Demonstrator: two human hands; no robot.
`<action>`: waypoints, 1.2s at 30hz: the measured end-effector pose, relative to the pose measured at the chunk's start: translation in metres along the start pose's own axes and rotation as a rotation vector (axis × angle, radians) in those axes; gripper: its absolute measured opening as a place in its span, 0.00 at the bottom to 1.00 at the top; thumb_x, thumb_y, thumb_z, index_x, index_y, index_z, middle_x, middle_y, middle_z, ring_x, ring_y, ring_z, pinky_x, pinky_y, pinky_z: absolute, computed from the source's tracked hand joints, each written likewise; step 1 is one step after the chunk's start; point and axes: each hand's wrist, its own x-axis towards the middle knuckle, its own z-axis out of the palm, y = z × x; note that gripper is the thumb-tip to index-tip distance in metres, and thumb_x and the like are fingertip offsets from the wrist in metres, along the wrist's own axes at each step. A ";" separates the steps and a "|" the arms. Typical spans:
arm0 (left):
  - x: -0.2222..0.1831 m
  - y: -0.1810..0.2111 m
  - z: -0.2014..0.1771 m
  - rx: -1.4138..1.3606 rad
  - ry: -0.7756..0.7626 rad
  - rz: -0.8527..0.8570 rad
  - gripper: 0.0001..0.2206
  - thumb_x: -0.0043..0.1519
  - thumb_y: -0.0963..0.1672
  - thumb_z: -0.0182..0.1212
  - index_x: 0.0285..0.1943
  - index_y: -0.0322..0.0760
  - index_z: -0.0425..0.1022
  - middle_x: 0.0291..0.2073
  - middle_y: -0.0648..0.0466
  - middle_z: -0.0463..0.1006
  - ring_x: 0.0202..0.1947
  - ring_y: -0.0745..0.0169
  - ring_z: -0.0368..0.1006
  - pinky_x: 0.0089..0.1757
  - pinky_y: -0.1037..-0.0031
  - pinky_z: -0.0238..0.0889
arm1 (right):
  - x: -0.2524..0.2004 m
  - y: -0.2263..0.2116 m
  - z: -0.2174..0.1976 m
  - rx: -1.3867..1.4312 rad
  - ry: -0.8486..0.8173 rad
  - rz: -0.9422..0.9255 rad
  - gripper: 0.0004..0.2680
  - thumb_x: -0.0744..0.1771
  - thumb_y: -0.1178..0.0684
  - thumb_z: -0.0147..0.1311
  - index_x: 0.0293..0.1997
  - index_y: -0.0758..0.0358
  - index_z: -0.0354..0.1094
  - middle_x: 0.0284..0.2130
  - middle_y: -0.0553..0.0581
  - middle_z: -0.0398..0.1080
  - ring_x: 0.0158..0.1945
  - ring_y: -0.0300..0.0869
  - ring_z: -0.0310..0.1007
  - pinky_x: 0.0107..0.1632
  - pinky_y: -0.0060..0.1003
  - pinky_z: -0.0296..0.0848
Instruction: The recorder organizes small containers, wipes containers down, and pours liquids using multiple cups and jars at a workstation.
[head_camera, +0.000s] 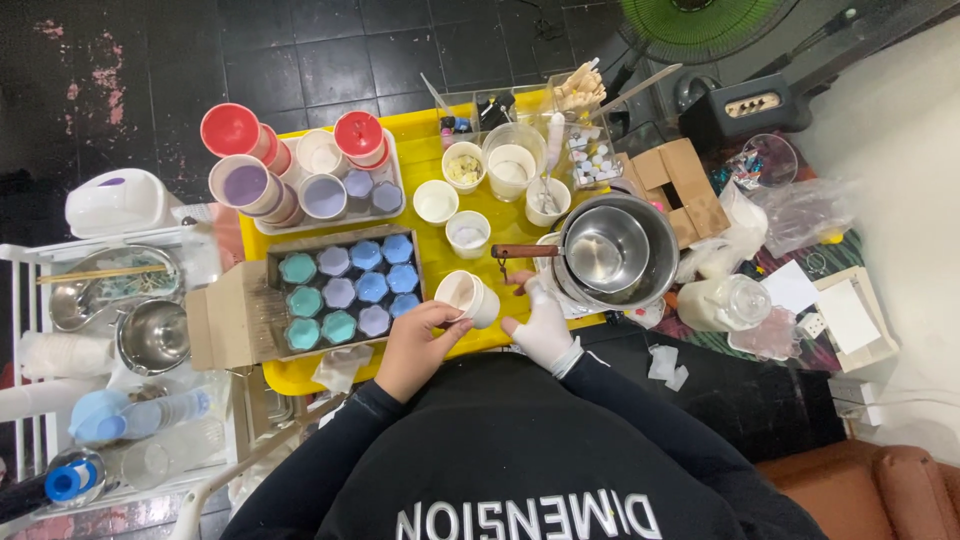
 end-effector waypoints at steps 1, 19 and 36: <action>0.001 0.000 0.000 0.000 -0.001 0.002 0.07 0.59 0.42 0.69 0.40 0.30 0.81 0.35 0.49 0.82 0.35 0.59 0.79 0.39 0.73 0.69 | 0.002 -0.010 -0.005 -0.001 0.002 -0.001 0.23 0.58 0.57 0.61 0.59 0.64 0.64 0.54 0.60 0.70 0.52 0.49 0.72 0.59 0.40 0.71; -0.004 0.009 -0.028 -0.006 0.107 -0.045 0.07 0.59 0.44 0.68 0.42 0.34 0.82 0.40 0.55 0.83 0.37 0.61 0.80 0.40 0.74 0.71 | 0.018 -0.016 0.002 -0.150 -0.341 -0.007 0.28 0.56 0.46 0.71 0.59 0.63 0.65 0.49 0.64 0.72 0.57 0.56 0.70 0.58 0.45 0.69; 0.009 -0.016 -0.013 0.765 -0.133 0.204 0.20 0.50 0.51 0.70 0.51 0.49 0.80 0.43 0.57 0.76 0.42 0.57 0.69 0.47 0.55 0.51 | 0.024 -0.031 0.003 -0.594 -0.154 0.162 0.41 0.57 0.44 0.70 0.71 0.77 0.44 0.67 0.80 0.48 0.62 0.64 0.61 0.60 0.45 0.66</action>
